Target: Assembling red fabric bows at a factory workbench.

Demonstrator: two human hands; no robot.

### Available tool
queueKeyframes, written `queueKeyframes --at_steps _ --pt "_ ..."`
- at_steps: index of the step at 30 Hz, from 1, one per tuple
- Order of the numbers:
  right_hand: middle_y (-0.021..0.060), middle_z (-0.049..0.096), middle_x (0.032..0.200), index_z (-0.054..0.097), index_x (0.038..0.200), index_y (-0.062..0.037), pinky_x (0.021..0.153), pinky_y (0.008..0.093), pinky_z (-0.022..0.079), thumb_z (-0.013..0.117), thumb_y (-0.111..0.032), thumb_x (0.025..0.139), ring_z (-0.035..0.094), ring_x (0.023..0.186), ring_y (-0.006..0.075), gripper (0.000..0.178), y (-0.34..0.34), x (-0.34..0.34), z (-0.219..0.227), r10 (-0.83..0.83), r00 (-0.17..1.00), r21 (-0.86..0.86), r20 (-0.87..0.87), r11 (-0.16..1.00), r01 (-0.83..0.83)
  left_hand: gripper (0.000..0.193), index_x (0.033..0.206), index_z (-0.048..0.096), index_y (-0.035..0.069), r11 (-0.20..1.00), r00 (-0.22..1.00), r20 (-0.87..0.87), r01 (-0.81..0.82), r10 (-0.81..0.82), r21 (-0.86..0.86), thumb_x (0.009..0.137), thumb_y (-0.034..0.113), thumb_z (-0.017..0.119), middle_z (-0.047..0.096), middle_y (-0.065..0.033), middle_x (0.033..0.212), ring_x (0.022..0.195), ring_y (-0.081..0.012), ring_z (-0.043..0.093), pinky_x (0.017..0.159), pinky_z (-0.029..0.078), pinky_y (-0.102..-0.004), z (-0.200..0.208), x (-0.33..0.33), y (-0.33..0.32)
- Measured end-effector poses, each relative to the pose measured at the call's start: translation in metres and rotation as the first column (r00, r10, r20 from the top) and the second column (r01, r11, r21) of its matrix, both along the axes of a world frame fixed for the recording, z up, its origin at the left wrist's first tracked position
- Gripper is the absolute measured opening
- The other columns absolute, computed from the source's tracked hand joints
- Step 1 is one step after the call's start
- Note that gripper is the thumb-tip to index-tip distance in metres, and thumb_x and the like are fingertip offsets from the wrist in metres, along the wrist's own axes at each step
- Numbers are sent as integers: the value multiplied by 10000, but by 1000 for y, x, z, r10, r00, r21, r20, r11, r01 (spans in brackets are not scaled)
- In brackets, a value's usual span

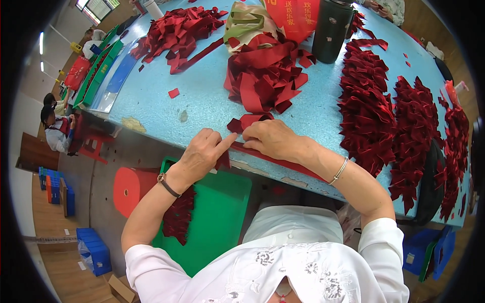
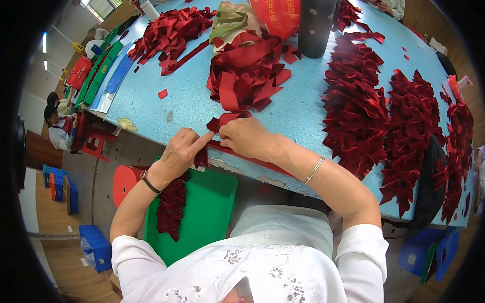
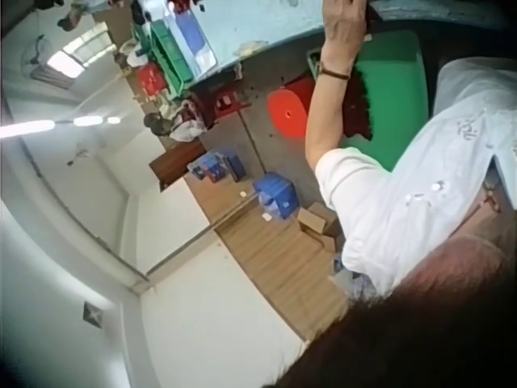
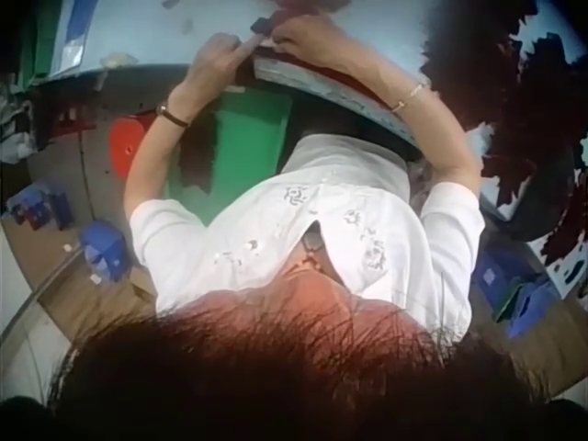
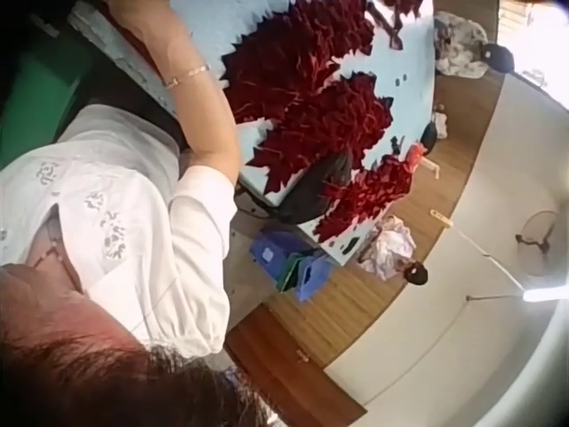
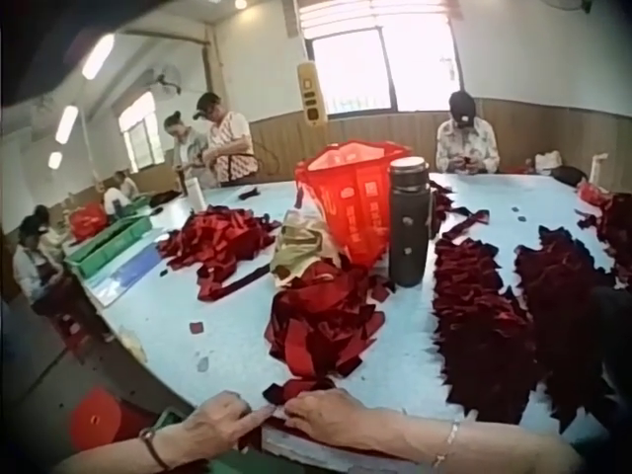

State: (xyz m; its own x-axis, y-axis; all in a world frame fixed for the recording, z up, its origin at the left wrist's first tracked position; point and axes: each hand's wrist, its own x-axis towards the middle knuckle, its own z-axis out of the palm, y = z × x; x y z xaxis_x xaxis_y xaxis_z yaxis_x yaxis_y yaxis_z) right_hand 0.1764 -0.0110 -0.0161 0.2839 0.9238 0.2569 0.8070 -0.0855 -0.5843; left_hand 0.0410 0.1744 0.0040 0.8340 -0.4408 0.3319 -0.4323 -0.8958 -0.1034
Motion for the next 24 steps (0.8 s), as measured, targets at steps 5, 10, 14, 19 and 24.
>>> queueKeyframes --at_steps 5,10,14,19,24 --pt "133 646 783 653 882 -47 704 434 473 612 -256 833 622 802 323 218 -4 -6 8 3 1000 -37 -12 999 -4 466 1148 553 10 1000 1000 32 0 1 -17 683 -16 567 484 -92 744 718 -244 508 679 460 -347 9 -6 -2" --pt "137 647 790 657 908 -56 716 434 474 597 -262 845 620 813 327 223 -11 -6 4 49 998 -22 -37 999 -50 554 1176 544 9 999 1000 -3 -11 11 -44 635 -109 557 476 -98 760 725 -261 498 660 455 -363 16 -13 -6" --pt "143 653 809 657 948 -59 723 433 470 580 -268 861 615 818 332 239 -14 -4 0 77 991 87 -109 994 -67 533 1161 552 -11 999 1000 -8 -14 13 -39 638 -117 551 482 -107 772 741 -270 509 670 462 -366 24 -17 -11" --pt "130 644 839 641 952 -12 717 367 456 590 -247 875 593 784 264 252 -15 -6 9 153 911 19 -384 987 -158 475 1124 544 -16 1000 999 33 0 1 -21 653 -57 575 498 -101 763 731 -258 514 680 465 -352 32 -20 -17" --pt "88 611 695 644 872 30 626 319 439 629 -226 847 550 664 158 257 -23 -9 16 201 784 113 -587 980 -166 473 1118 552 -24 999 1000 16 -1 1 -42 648 -67 584 511 -106 773 755 -269 526 685 468 -363 41 -24 -26"
